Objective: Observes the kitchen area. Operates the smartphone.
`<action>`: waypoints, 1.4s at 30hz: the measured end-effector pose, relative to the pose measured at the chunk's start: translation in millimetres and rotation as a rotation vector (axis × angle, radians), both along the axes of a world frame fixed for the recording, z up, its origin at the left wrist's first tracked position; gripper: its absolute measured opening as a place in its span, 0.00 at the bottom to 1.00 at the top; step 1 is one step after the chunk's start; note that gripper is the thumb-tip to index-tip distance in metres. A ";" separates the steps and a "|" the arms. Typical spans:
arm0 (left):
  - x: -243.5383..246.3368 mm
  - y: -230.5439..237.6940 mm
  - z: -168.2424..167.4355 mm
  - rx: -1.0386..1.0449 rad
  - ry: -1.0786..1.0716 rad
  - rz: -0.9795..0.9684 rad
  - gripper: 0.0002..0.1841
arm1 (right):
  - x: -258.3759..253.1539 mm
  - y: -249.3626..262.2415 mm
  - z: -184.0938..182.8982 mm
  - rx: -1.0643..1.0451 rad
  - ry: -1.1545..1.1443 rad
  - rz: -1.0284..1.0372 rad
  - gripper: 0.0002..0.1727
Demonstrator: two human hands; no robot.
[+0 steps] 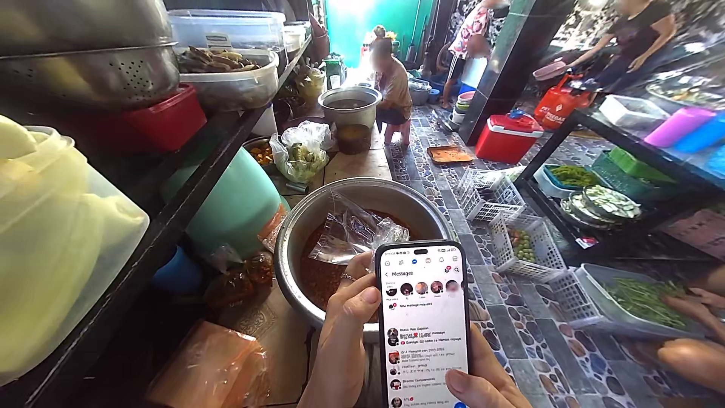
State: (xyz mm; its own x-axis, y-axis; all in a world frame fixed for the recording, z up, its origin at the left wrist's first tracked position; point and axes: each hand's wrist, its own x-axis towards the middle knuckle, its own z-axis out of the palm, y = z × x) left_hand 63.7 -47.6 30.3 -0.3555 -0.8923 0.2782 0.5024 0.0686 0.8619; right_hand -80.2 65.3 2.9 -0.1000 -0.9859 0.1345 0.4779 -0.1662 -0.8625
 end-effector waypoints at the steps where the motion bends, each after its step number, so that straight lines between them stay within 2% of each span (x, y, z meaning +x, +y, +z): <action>1: -0.3 0.2 0.2 0.003 -0.001 0.004 0.21 | -0.2 -0.1 -0.4 0.000 0.004 0.002 0.21; 35: 0.6 -1.4 -5.2 0.009 -0.009 -0.011 0.21 | 2.2 2.1 -0.8 0.010 -0.010 -0.005 0.24; 42: -0.1 -2.0 -6.9 0.006 0.001 -0.019 0.21 | 2.2 3.3 -1.2 0.012 -0.020 0.004 0.28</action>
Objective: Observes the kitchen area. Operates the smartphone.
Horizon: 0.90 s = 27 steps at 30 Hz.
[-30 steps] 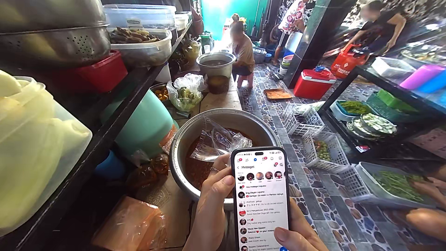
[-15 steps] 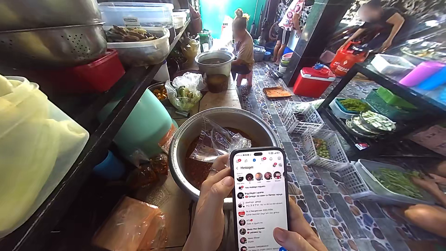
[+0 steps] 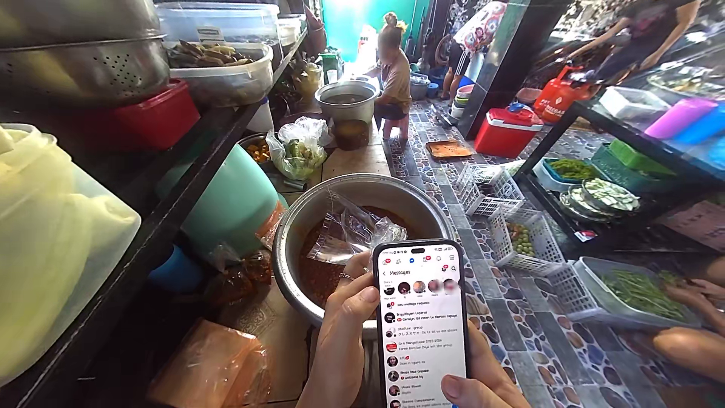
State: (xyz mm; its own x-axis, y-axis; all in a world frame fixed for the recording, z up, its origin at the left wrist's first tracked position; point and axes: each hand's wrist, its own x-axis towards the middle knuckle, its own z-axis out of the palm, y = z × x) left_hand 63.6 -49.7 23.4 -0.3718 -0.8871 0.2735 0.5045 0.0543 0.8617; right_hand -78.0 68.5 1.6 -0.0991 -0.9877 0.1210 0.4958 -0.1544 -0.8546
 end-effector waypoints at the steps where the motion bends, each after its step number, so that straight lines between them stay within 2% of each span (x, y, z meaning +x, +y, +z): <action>1: 0.1 0.3 -0.1 0.002 -0.001 -0.003 0.22 | 0.1 0.3 -0.1 0.000 0.001 0.000 0.29; 17: -0.6 1.3 -0.3 0.036 -0.032 0.026 0.23 | -0.4 1.7 -2.0 0.012 0.029 -0.009 0.33; 20: -1.9 2.4 0.5 0.050 -0.037 0.049 0.21 | 0.3 2.2 -2.1 0.020 0.032 -0.017 0.33; 27: -2.5 3.0 2.4 0.067 -0.019 0.031 0.22 | 0.2 0.9 -2.2 -0.010 -0.004 -0.002 0.28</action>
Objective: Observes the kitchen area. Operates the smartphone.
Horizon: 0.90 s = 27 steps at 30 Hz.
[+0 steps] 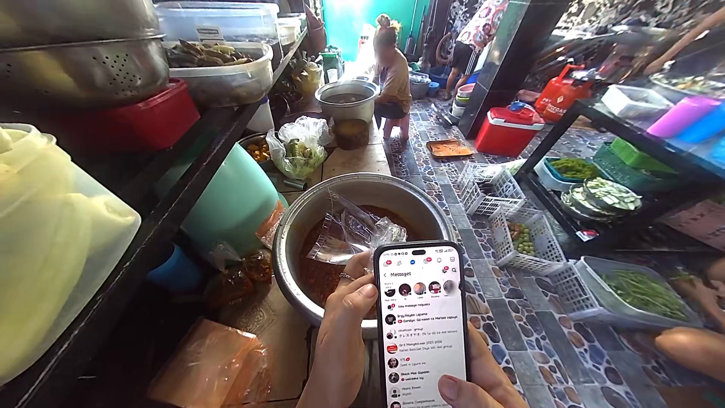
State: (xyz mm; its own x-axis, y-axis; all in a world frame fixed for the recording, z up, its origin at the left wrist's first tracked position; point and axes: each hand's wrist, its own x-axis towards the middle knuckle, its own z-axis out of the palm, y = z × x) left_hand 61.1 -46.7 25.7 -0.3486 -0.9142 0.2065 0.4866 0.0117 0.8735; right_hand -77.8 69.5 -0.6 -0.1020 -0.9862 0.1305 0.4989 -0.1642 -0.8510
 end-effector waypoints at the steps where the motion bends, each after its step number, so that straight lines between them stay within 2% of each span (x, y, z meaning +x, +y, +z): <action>1: -0.1 -0.2 -0.2 0.002 0.001 0.002 0.22 | 0.3 0.0 0.9 0.003 0.001 -0.004 0.27; 7: -1.3 -0.6 -1.4 -0.035 -0.033 0.025 0.19 | -1.2 -0.1 -0.5 -0.014 0.030 -0.022 0.26; 9: 1.9 0.3 -3.2 -0.044 -0.052 -0.024 0.25 | -4.4 -1.8 0.3 -0.032 0.004 -0.029 0.23; 10: 5.4 0.7 -3.7 -0.060 -0.071 -0.091 0.31 | -6.0 -3.1 2.8 -0.031 0.008 -0.047 0.24; 12: 11.4 -1.6 -2.5 -0.124 -0.091 -0.282 0.41 | -9.7 -7.1 10.0 -0.023 0.031 -0.101 0.31; 14: 16.0 -7.7 -5.5 -0.145 -0.042 -0.499 0.45 | -15.5 -13.3 14.1 -0.056 0.049 -0.111 0.43; 18: 14.7 -15.4 -13.8 -0.111 0.088 -0.660 0.48 | -28.7 -18.4 18.2 -0.084 -0.061 0.064 0.62; 21: 15.0 -17.7 -14.6 -0.123 0.178 -0.746 0.48 | -35.3 -17.2 20.9 -0.135 -0.031 0.163 0.67; 27: 17.7 -16.6 -10.5 -0.093 0.143 -0.819 0.53 | -32.6 -13.4 33.5 -0.063 0.096 0.081 0.66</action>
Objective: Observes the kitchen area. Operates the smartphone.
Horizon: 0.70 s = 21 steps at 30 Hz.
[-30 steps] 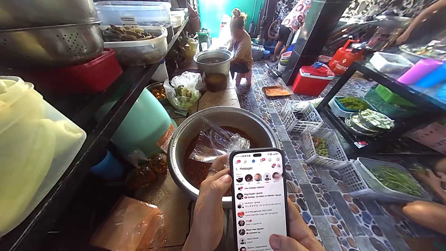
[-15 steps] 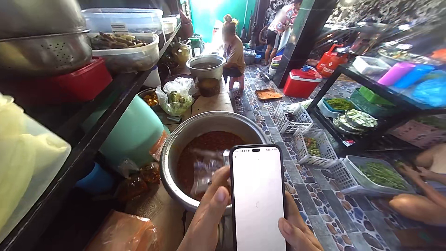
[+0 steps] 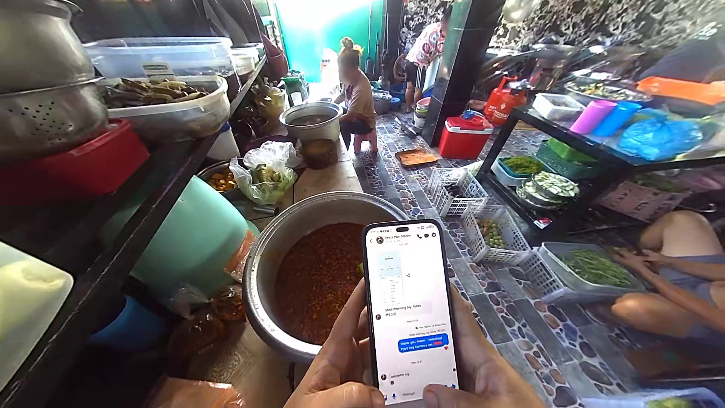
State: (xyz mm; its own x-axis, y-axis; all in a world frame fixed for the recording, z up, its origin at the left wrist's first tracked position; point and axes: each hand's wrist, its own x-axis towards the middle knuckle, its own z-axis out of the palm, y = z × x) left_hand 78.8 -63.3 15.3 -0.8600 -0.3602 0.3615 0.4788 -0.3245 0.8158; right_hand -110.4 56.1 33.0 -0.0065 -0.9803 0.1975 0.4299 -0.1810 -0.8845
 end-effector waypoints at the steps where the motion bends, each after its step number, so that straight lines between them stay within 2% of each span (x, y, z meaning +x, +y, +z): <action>1: 0.0 -0.6 1.0 0.001 -0.006 -0.003 0.53 | -0.2 -0.6 -1.4 -0.016 -0.008 0.004 0.66; 10: -3.6 2.9 7.0 -0.044 -0.011 0.052 0.53 | -14.8 -3.9 -11.9 -0.123 -0.093 0.144 0.61; 21: -6.0 3.0 9.7 -0.044 -0.002 0.046 0.52 | -13.8 -3.8 -9.5 -0.127 -0.107 0.161 0.60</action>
State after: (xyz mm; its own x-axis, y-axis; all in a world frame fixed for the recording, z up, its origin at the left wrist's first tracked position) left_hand 72.7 -60.3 24.9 -0.8437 -0.3831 0.3760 0.4906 -0.2659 0.8298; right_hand -124.1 52.3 23.5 0.1201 -0.9378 0.3258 0.5522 -0.2097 -0.8069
